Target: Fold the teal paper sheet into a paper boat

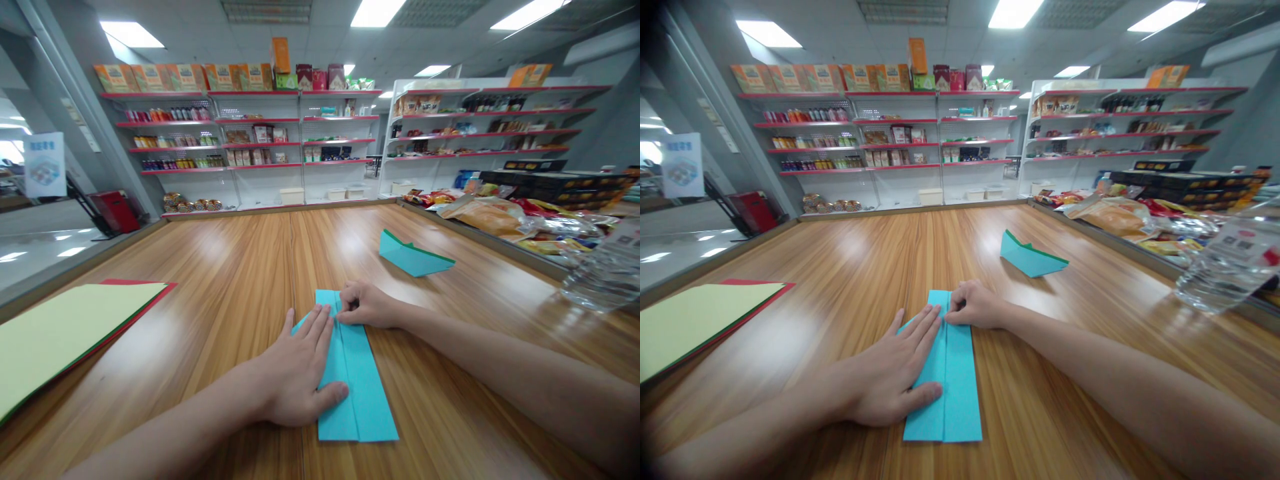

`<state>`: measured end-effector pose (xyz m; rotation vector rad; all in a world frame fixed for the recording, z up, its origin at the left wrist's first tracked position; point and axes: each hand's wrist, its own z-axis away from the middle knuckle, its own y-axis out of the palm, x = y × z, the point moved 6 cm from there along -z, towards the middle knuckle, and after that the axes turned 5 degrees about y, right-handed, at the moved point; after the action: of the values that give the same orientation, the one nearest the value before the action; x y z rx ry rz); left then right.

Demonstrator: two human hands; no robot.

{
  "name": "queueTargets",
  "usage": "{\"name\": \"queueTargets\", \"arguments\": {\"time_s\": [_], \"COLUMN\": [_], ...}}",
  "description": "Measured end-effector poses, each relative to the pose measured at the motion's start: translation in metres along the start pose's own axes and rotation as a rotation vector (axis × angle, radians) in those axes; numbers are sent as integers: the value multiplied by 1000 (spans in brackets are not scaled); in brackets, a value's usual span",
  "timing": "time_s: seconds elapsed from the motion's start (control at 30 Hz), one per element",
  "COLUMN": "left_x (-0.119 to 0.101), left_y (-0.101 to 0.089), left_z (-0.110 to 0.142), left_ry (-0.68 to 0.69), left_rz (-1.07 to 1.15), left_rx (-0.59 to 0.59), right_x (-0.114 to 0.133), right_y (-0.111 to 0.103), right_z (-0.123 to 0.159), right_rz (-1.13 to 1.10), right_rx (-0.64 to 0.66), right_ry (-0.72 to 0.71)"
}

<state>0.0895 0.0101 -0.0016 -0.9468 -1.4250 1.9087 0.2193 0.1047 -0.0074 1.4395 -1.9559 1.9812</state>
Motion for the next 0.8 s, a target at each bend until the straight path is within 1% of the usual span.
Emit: {"name": "queueTargets", "arguments": {"time_s": [0.2,0.43,0.53,0.67,0.8], "left_x": [0,-1,-1,-1,1], "left_y": [-1,-1,-1,0,1], "left_z": [1,1,0,-1,-2], "left_ry": [-1,-5,1,19,27], "left_rz": [-5,-15,-19,-21,-13], "left_rx": [10,10,8,-6,-18], "right_x": [-18,-35,-40,-38,-24], "right_y": [-1,-5,-8,-13,-15], "right_z": [-11,-26,-32,-30,-15], "right_rz": [13,42,58,83,93], "right_rx": [-32,-78,-133,-212,-194], "right_ry": [66,104,122,106,14]}}
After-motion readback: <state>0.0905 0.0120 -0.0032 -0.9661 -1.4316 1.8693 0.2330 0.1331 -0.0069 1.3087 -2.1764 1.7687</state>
